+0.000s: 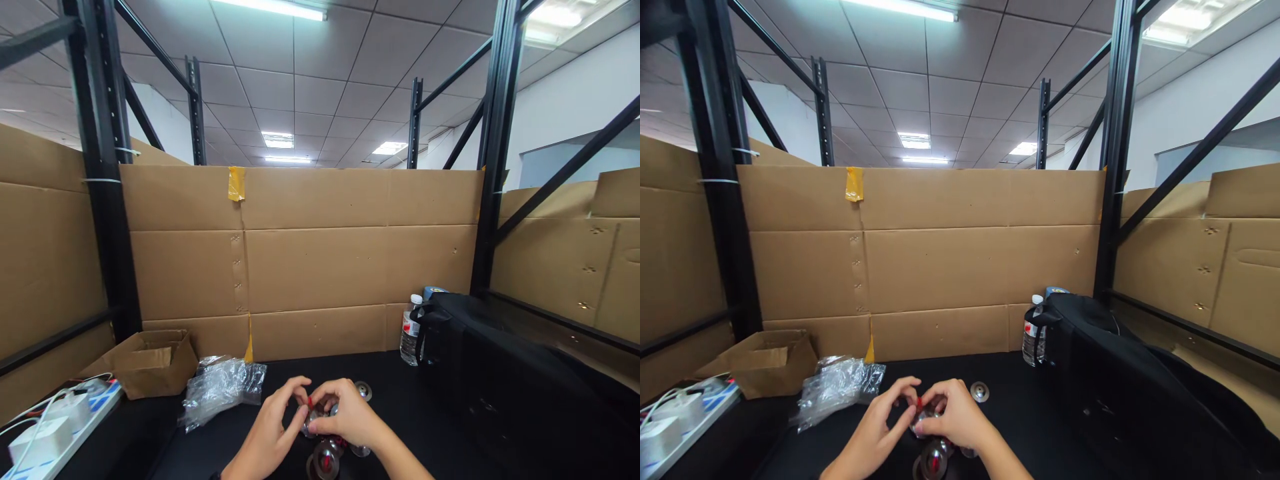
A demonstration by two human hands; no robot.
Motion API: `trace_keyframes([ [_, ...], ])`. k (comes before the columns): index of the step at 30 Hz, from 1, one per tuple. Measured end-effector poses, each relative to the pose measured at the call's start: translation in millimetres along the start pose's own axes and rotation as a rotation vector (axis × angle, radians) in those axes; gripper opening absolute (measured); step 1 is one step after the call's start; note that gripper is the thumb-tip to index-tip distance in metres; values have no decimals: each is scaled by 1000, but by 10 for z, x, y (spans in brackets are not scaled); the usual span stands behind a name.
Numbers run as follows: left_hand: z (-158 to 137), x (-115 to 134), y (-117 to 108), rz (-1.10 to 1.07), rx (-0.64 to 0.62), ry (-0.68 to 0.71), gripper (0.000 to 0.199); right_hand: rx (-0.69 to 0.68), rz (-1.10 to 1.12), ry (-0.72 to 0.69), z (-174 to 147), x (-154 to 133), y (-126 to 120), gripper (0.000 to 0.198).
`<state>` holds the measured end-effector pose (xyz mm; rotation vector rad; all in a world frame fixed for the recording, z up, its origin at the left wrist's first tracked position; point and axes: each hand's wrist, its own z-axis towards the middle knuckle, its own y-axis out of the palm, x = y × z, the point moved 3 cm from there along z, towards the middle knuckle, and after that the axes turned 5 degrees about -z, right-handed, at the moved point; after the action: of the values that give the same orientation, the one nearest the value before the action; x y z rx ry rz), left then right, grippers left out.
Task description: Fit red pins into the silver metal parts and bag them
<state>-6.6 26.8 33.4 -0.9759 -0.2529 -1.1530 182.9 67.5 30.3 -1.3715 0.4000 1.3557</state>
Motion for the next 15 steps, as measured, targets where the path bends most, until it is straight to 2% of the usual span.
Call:
trace_keyframes([
  [2,13,-16,0,10,112,-37,22,98,75,26,35,16,-34,42],
  [4,30,-21,22,24,134,-65,13,134,218,42,66,31,-55,47],
  [8,39,-29,89,-15,94,-109,7,15,398,75,74,38,-18,56],
  [15,42,17,158,-57,102,-137,4,-40,422,94,21,31,58,61],
])
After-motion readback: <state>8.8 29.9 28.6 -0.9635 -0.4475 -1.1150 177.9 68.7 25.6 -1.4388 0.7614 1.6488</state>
